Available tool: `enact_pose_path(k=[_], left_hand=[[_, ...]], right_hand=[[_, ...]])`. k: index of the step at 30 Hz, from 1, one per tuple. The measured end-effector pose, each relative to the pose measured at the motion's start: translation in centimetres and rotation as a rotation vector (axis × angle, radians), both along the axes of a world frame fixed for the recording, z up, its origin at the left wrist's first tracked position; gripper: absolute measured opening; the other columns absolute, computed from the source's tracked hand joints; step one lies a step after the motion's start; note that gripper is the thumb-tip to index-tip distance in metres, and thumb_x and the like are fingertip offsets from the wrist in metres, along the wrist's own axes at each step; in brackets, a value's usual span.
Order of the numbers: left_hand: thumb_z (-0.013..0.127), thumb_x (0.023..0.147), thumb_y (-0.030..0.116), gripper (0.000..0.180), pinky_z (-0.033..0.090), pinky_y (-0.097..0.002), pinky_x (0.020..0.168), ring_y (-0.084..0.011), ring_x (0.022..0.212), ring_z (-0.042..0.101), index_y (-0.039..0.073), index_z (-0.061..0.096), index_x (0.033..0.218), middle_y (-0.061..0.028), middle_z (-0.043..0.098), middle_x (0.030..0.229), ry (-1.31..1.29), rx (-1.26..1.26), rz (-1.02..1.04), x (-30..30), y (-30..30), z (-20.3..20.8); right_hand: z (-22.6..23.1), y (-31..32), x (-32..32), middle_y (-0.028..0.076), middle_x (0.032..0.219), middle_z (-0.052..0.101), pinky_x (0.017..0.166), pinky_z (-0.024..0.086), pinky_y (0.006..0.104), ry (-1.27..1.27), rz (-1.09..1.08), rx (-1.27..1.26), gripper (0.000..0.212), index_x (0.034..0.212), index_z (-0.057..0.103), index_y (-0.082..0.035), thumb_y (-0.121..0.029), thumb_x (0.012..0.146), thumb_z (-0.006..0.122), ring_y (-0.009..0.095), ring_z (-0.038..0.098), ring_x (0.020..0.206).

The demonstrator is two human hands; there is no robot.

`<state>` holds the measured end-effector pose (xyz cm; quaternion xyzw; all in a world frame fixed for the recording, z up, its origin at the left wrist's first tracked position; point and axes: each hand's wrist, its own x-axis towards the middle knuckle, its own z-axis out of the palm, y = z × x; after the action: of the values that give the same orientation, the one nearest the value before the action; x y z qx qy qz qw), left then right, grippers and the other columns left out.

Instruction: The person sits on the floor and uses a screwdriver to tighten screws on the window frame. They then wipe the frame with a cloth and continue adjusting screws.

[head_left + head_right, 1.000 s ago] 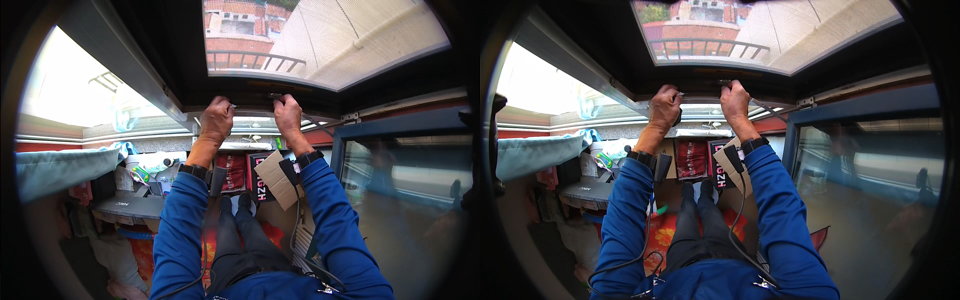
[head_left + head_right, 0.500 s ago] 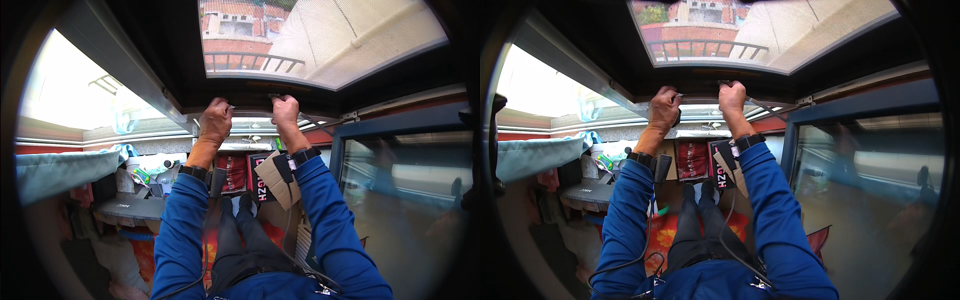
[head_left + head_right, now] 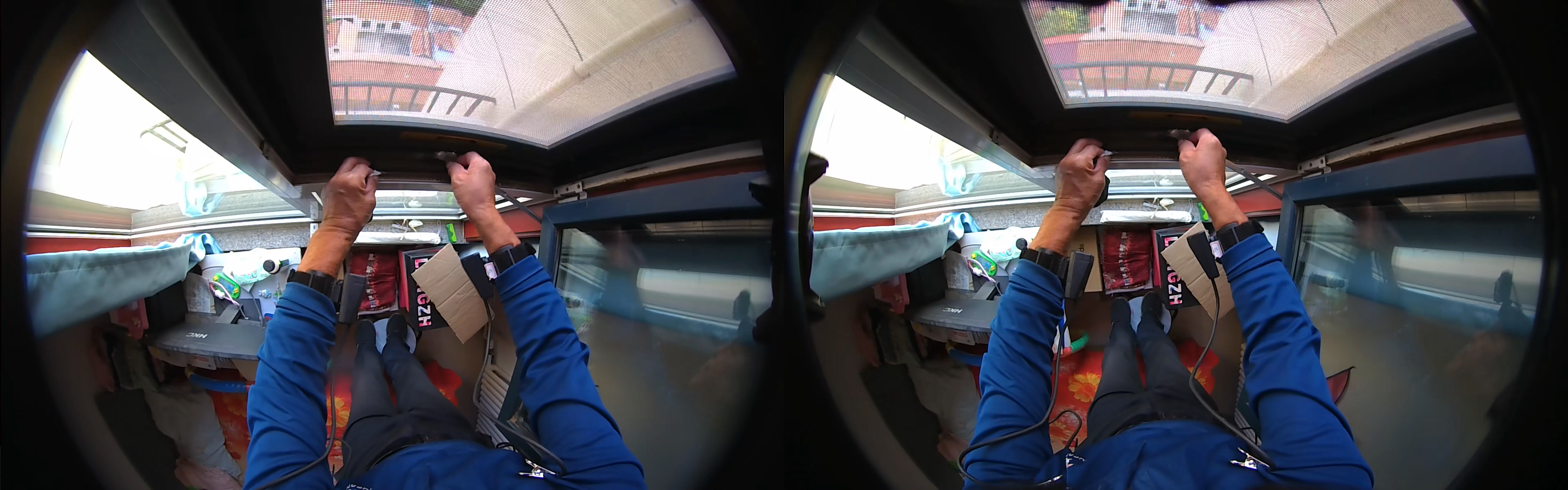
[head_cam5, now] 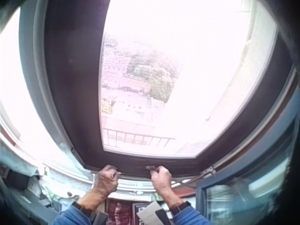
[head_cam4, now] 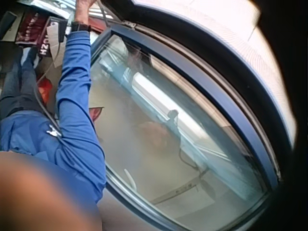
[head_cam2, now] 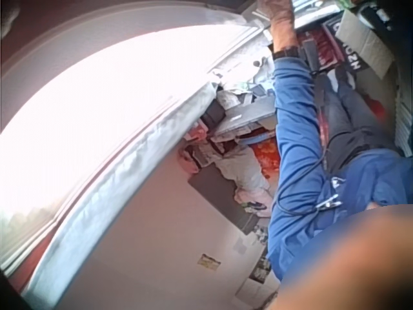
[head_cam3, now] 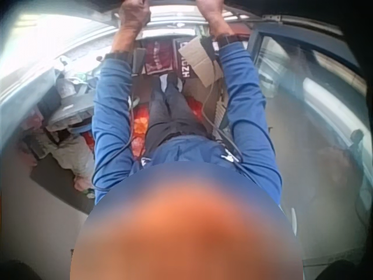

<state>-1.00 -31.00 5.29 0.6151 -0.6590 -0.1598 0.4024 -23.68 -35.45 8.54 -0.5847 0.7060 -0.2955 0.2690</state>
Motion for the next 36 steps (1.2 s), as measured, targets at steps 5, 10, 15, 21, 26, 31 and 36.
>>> enact_pose_path(k=[5,10,15,21,26,31,36], left_hand=[[0.067,0.085,0.011,0.009,0.056,-0.0398,0.076,-0.0332,0.086,0.069,0.003,0.069,0.087,-0.0107,0.069,0.102,0.006,-0.009,0.01,0.0,0.1,0.0],[0.069,0.084,0.008,0.009,0.056,-0.0373,0.076,-0.0324,0.085,0.069,-0.001,0.07,0.087,-0.0143,0.069,0.1,0.004,-0.024,0.004,-0.1,0.1,0.0],[0.069,0.085,0.008,0.01,0.056,-0.0365,0.077,-0.0323,0.086,0.069,-0.001,0.071,0.088,-0.0142,0.07,0.101,-0.005,-0.021,0.005,-0.1,0.1,0.0],[0.069,0.084,0.008,0.01,0.056,-0.0367,0.077,-0.0322,0.086,0.069,-0.001,0.071,0.088,-0.0144,0.069,0.101,-0.006,-0.014,-0.003,0.0,0.1,0.2],[0.068,0.085,0.009,0.009,0.056,-0.0383,0.076,-0.0329,0.085,0.069,0.001,0.07,0.087,-0.013,0.069,0.101,-0.003,-0.023,-0.011,0.0,0.1,0.2],[0.066,0.086,0.011,0.009,0.055,-0.0414,0.076,-0.0347,0.087,0.068,0.003,0.068,0.087,-0.0108,0.068,0.103,0.011,-0.007,-0.007,0.0,0.1,0.1],[0.068,0.085,0.01,0.009,0.056,-0.0387,0.075,-0.033,0.085,0.069,0.002,0.07,0.088,-0.0129,0.069,0.101,-0.009,-0.021,-0.002,0.1,0.1,-0.1]], right_hand=[[-0.7,1.1,0.3,0.027,0.084,0.069,0.078,0.054,0.0441,-0.039,0.009,-0.12,0.022,0.091,0.067,0.003,-0.018,0.088,0.063,0.041,0.07,0.084],[-1.4,0.9,0.2,0.026,0.081,0.069,0.072,0.055,0.0423,0.025,0.051,-0.185,0.022,0.094,0.066,0.003,-0.018,0.089,0.064,0.039,0.07,0.076],[-1.7,-0.2,-0.3,0.019,0.074,0.069,0.065,0.053,0.0374,-0.351,-0.128,0.127,0.023,0.092,0.067,0.004,-0.018,0.087,0.068,0.028,0.065,0.064],[-1.6,0.0,-0.3,0.018,0.075,0.069,0.067,0.052,0.036,-0.311,-0.098,0.06,0.023,0.089,0.068,0.004,-0.019,0.086,0.068,0.025,0.066,0.068],[-1.0,1.0,0.2,0.021,0.08,0.07,0.071,0.054,0.0374,-0.128,0.006,-0.065,0.021,0.093,0.068,0.003,-0.018,0.088,0.066,0.031,0.071,0.074],[-1.5,1.0,0.5,0.023,0.083,0.071,0.073,0.055,0.0397,-0.098,0.012,-0.136,0.02,0.094,0.069,0.002,-0.017,0.088,0.065,0.036,0.071,0.078],[-2.4,-0.4,1.3,0.023,0.082,0.071,0.072,0.054,0.0398,-0.194,-0.161,-0.001,0.023,0.093,0.07,0.003,-0.018,0.085,0.067,0.035,0.07,0.075]])
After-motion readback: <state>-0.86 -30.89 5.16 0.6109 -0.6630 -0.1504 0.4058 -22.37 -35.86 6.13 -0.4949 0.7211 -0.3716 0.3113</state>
